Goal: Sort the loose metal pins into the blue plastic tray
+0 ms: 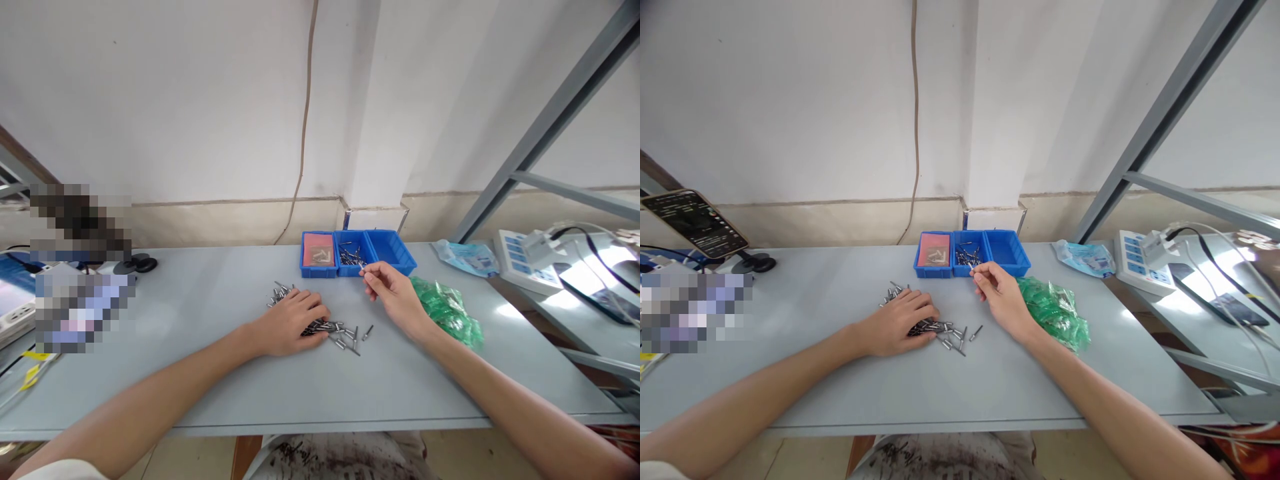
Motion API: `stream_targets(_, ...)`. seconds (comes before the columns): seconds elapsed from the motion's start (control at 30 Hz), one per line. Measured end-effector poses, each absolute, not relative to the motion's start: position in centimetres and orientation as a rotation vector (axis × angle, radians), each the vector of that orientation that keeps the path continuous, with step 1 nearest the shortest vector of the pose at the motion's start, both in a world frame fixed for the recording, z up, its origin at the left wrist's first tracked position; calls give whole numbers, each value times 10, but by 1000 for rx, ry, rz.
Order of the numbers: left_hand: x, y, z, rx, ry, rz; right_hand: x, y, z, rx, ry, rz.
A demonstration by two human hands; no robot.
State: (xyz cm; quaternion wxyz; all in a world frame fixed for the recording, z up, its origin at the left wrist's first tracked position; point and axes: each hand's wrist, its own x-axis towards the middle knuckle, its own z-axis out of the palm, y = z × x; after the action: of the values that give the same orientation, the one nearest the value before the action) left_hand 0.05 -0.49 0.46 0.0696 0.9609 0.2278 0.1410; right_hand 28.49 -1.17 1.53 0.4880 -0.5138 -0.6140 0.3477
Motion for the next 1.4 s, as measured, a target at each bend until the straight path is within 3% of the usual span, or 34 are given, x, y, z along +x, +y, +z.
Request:
stream_targets(0.27, 1, -4, 4, 2889, 680, 432, 284, -15, 17, -1273, -1637, 629)
stream_targets(0.9, 1, -6, 6, 2888, 680, 441, 285, -11, 18, -1138, -1328, 1152)
stream_targets(1.4, 1, -6, 4, 2899, 699, 426, 286, -9, 16, -1225, -1241, 1157)
